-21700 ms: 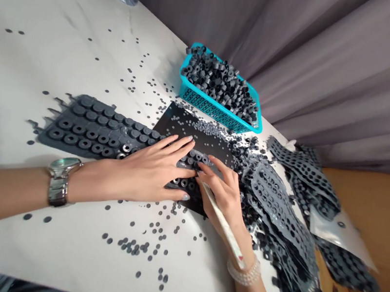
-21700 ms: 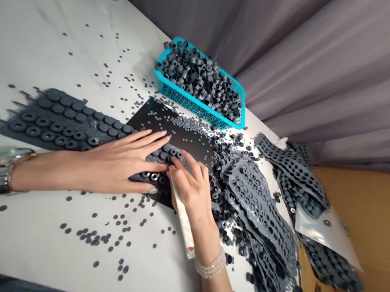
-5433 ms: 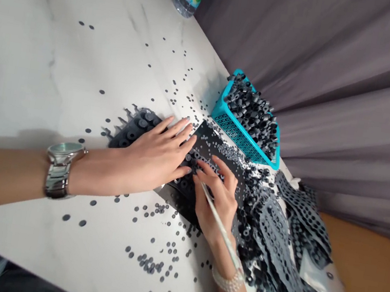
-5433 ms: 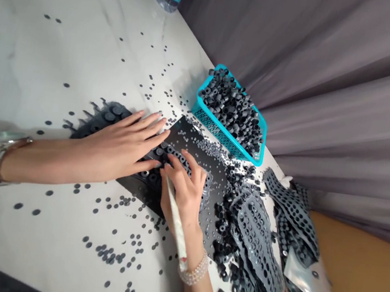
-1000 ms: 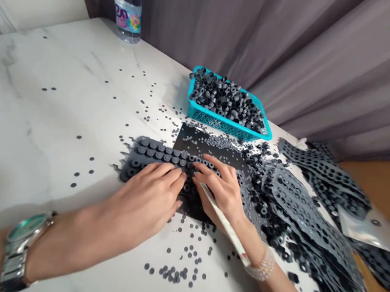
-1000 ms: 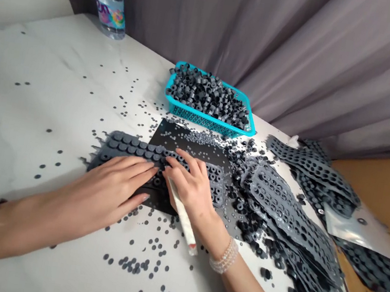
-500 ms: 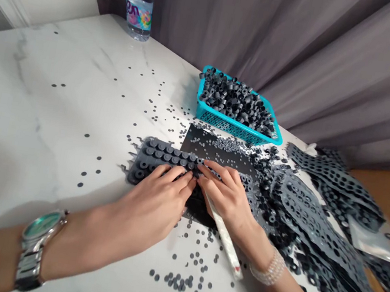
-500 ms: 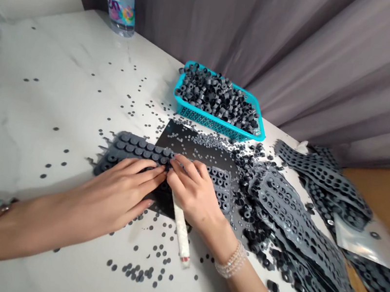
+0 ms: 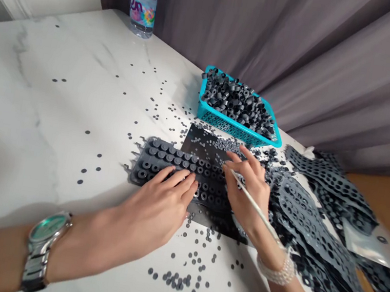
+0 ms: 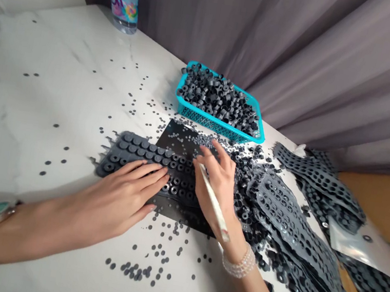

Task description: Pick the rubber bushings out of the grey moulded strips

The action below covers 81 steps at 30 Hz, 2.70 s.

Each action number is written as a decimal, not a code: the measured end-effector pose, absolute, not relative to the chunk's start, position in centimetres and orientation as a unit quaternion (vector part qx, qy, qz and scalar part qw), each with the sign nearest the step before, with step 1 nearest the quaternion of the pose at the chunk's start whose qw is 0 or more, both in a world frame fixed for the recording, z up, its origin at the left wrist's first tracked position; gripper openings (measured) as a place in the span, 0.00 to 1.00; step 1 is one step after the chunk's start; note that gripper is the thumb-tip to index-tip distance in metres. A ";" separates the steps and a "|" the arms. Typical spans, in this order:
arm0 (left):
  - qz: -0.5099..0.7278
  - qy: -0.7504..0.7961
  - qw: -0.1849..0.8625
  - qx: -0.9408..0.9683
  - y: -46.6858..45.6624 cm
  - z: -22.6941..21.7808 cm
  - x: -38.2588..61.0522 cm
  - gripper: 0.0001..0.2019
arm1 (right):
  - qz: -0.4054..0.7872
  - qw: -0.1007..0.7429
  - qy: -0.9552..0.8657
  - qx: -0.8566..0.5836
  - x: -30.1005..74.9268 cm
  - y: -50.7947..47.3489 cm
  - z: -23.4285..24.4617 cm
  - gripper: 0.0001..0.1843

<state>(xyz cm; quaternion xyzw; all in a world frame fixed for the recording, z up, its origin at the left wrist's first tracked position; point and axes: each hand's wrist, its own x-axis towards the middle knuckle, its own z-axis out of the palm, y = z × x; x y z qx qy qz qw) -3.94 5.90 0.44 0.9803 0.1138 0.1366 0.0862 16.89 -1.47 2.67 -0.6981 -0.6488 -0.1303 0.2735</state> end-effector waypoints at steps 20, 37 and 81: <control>0.155 0.090 0.053 0.982 5.4 -1.1 -4.3 0.17 | -0.095 0.203 -0.784 -0.579 15.1 -0.4 1.7 0.08; 0.160 0.087 0.024 0.983 5.3 -1.2 -4.3 0.23 | -0.111 0.286 -0.638 -0.706 16.5 0.5 2.0 0.04; 0.176 0.084 0.030 0.980 4.9 -1.5 -4.0 0.21 | -0.106 0.218 -0.774 -0.585 14.4 0.4 2.2 0.06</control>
